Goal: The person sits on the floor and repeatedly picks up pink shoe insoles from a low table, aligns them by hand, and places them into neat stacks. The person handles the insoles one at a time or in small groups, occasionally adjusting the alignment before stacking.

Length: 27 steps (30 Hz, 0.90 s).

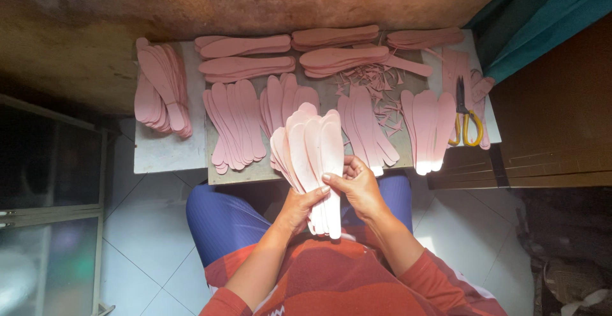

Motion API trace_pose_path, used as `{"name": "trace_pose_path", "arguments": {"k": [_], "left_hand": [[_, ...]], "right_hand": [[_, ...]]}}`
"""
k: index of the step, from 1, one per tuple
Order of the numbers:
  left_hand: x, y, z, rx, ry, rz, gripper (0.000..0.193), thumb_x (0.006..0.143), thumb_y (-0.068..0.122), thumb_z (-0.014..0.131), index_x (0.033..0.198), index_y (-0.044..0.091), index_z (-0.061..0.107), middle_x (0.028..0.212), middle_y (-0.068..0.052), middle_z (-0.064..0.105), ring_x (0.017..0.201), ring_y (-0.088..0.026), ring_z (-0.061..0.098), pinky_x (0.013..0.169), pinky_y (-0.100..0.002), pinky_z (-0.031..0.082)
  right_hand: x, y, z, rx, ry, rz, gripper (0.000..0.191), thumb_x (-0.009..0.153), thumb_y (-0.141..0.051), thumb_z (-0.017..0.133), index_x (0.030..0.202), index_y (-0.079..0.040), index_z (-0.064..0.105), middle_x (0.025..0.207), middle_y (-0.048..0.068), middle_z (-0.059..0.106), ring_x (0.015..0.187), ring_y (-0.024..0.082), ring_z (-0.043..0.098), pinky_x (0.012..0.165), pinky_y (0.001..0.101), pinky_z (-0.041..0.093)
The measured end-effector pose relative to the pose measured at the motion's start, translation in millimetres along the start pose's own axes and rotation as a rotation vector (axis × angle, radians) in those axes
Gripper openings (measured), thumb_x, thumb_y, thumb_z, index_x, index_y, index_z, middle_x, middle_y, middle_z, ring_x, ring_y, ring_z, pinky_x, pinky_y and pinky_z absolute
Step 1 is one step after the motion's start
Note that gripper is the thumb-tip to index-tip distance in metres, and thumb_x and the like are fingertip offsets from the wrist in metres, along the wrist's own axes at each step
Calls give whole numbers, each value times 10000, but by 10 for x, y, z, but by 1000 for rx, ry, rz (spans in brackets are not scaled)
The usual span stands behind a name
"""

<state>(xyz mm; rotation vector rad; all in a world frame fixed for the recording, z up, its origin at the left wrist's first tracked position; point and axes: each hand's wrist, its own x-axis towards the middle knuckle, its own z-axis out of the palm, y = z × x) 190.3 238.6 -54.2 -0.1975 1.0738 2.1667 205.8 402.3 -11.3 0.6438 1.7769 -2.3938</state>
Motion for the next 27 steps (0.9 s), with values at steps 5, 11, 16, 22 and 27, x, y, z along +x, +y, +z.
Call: {"name": "trace_pose_path", "arguments": {"k": [5, 11, 16, 22, 27], "left_hand": [[-39, 81, 43, -65, -31, 21, 526, 839, 79, 713, 1337, -39, 592, 1171, -133, 712, 1044, -232, 710, 899, -358, 598], [-12, 64, 63, 32, 14, 27, 546, 835, 50, 705, 1360, 5, 561, 1175, -135, 721, 1021, -213, 727, 903, -335, 600], [57, -149, 84, 119, 2, 26, 497, 883, 72, 714, 1345, -87, 625, 1163, -148, 728, 995, -199, 718, 854, -338, 587], [5, -36, 113, 53, -16, -39, 499, 851, 132, 696, 1312, -29, 597, 1172, -116, 733, 970, -213, 730, 834, -354, 596], [-40, 46, 297, 171, -18, -56, 495, 853, 138, 710, 1310, -26, 616, 1144, -151, 743, 982, -212, 730, 829, -349, 600]], "right_hand": [[-16, -100, -98, -16, 68, 95, 286, 898, -98, 740, 1146, 35, 689, 984, 128, 755, 870, 165, 723, 794, 295, 596], [-182, -195, -72, 147, 71, 4, 248, 955, -89, 716, 1176, -10, 638, 1005, 61, 721, 905, 131, 690, 821, 315, 573], [-149, -103, -93, 124, 145, 9, 260, 933, -102, 685, 1175, -12, 655, 961, 40, 716, 855, 121, 683, 788, 306, 574], [297, -244, -1046, 66, 227, -62, 297, 991, -115, 638, 1252, 23, 616, 932, 43, 692, 779, 123, 633, 675, 278, 502], [601, -782, -1803, -188, 539, -207, 598, 866, -91, 698, 1402, 41, 469, 1040, 104, 725, 884, 175, 707, 750, 305, 571]]}}
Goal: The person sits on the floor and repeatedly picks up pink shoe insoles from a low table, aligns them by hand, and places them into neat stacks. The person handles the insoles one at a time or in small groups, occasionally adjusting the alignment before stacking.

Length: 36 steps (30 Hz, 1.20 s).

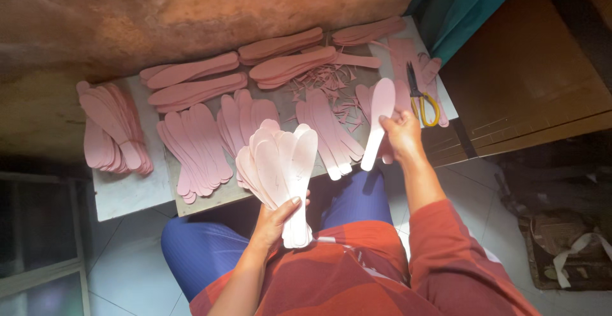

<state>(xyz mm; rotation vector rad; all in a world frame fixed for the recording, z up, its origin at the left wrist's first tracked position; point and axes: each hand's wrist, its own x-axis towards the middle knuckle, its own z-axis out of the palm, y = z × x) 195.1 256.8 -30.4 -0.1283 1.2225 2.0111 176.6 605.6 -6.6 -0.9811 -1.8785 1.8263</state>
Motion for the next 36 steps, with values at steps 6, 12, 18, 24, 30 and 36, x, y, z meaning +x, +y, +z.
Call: {"name": "trace_pose_path", "arguments": {"k": [6, 12, 18, 24, 30, 36], "left_hand": [[107, -37, 170, -42, 64, 57, 528, 818, 88, 736, 1316, -28, 604, 1123, -167, 737, 966, -233, 724, 810, -366, 595], [196, -86, 167, -20, 16, 103, 580, 816, 77, 749, 1359, -21, 568, 1209, -138, 696, 1064, -199, 700, 907, -338, 576], [235, -205, -30, -165, 55, 65, 553, 854, 96, 693, 1369, -47, 553, 1199, -157, 681, 1036, -216, 696, 890, -338, 574], [257, -221, -232, -137, 105, 92, 546, 848, 78, 665, 1356, -84, 549, 1137, -168, 689, 978, -236, 698, 835, -355, 585], [234, -157, -240, -41, 167, 144, 586, 825, 76, 717, 1371, -36, 537, 1192, -139, 670, 1022, -204, 689, 865, -338, 575], [199, -88, -149, -91, 83, 159, 560, 874, 174, 727, 1365, -32, 554, 1175, -105, 697, 1008, -163, 698, 855, -310, 583]], "right_hand": [[-283, -111, 115, -588, 69, -437, 692, 883, -125, 854, 1453, 17, 489, 1293, 162, 593, 1074, 182, 592, 874, 319, 505], [-1356, 341, 877, 210, -471, 142, 609, 829, -77, 828, 1340, 23, 514, 1052, 92, 653, 928, 134, 659, 833, 280, 555], [-1367, 476, 868, 286, -447, 267, 339, 899, -37, 718, 1213, 49, 628, 1051, 101, 757, 955, 135, 711, 869, 276, 573], [-949, 402, 793, 238, -418, 241, 369, 943, -81, 660, 1296, 20, 621, 1095, 102, 740, 942, 124, 700, 844, 280, 559], [-745, 111, 877, -473, -221, -326, 653, 884, -153, 781, 1441, 27, 492, 1183, 143, 666, 975, 152, 614, 819, 289, 534], [-1332, 163, 1101, 88, -543, 110, 552, 838, -85, 781, 1333, 4, 551, 1033, 98, 663, 902, 143, 664, 804, 284, 576]]}}
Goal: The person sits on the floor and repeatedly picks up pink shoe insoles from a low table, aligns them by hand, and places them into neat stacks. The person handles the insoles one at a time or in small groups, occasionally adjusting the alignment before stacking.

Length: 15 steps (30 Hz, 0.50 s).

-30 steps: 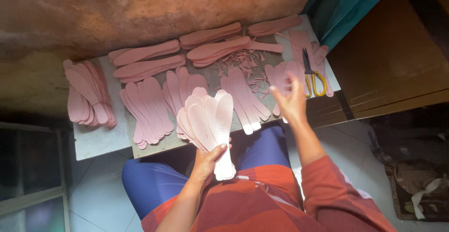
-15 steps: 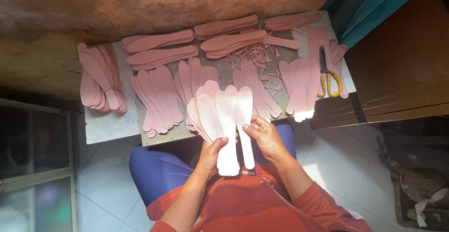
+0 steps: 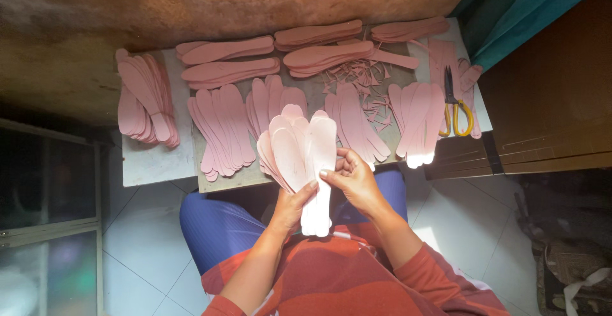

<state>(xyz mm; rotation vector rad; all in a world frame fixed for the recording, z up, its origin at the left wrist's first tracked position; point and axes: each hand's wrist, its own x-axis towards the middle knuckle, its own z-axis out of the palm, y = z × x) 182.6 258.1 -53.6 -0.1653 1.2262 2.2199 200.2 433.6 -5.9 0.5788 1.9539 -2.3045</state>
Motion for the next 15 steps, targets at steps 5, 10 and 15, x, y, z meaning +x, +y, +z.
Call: {"name": "trace_pose_path", "arguments": {"k": [5, 10, 15], "left_hand": [[-62, 83, -36, -57, 2, -83, 528, 858, 209, 713, 1303, -44, 588, 1059, -139, 728, 841, -204, 729, 707, -339, 604], [-67, 62, -1, 59, 1, 16, 494, 854, 111, 739, 1287, -85, 605, 1071, -145, 719, 876, -204, 736, 755, -321, 603], [-84, 54, 96, 33, -2, 46, 541, 829, 79, 752, 1328, -41, 580, 1170, -116, 688, 1033, -175, 688, 874, -298, 572]], "right_hand": [[-75, -46, -198, 376, 23, 118, 304, 882, -81, 696, 1155, 32, 625, 959, 96, 716, 835, 205, 728, 786, 346, 628], [-220, 0, -116, 384, 27, 92, 249, 888, -31, 716, 1124, -14, 641, 991, 73, 722, 838, 149, 690, 774, 314, 584], [-256, 56, 74, 358, 176, 64, 239, 905, -41, 722, 1135, -3, 669, 989, 71, 722, 838, 121, 681, 787, 284, 582]]}}
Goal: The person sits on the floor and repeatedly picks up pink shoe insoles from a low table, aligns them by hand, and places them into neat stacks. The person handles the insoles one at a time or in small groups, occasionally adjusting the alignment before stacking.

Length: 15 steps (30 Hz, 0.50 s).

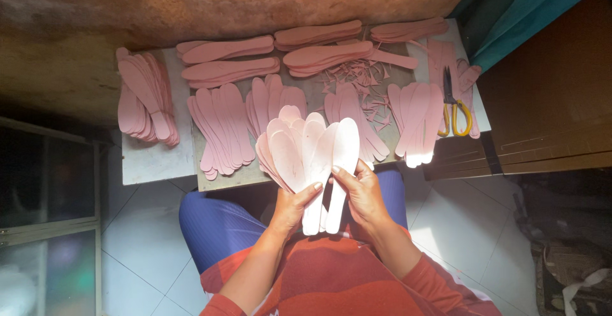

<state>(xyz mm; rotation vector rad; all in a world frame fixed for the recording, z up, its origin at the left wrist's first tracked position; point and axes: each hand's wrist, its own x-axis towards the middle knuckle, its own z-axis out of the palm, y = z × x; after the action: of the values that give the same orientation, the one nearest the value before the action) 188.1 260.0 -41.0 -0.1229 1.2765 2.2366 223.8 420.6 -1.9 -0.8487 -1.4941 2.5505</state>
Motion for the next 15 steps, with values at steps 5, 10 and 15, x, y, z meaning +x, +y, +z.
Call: {"name": "trace_pose_path", "arguments": {"k": [5, 10, 15], "left_hand": [[-12, -13, 12, 41, -24, -27, 561, 848, 161, 764, 1347, -19, 579, 1203, -113, 680, 1072, -174, 665, 888, -302, 564], [16, -98, -45, -8, 57, -90, 562, 907, 334, 735, 1316, -27, 603, 1063, -136, 709, 803, -180, 659, 675, -322, 581], [35, -134, -131, -16, 16, -88, 545, 931, 396, 676, 1280, -17, 610, 1039, -110, 718, 768, -150, 671, 626, -309, 583]], "right_hand": [[62, -42, -87, -79, 24, -26, 255, 883, -20, 728, 1127, 3, 658, 978, 76, 729, 812, 111, 679, 766, 262, 578], [324, -210, -310, -42, 22, -122, 273, 868, -7, 726, 1124, 12, 637, 945, 75, 731, 758, 106, 659, 711, 250, 559], [875, -562, -571, -427, 136, -235, 243, 887, -24, 719, 1113, 20, 642, 920, 59, 706, 743, 89, 643, 673, 235, 536]]}}
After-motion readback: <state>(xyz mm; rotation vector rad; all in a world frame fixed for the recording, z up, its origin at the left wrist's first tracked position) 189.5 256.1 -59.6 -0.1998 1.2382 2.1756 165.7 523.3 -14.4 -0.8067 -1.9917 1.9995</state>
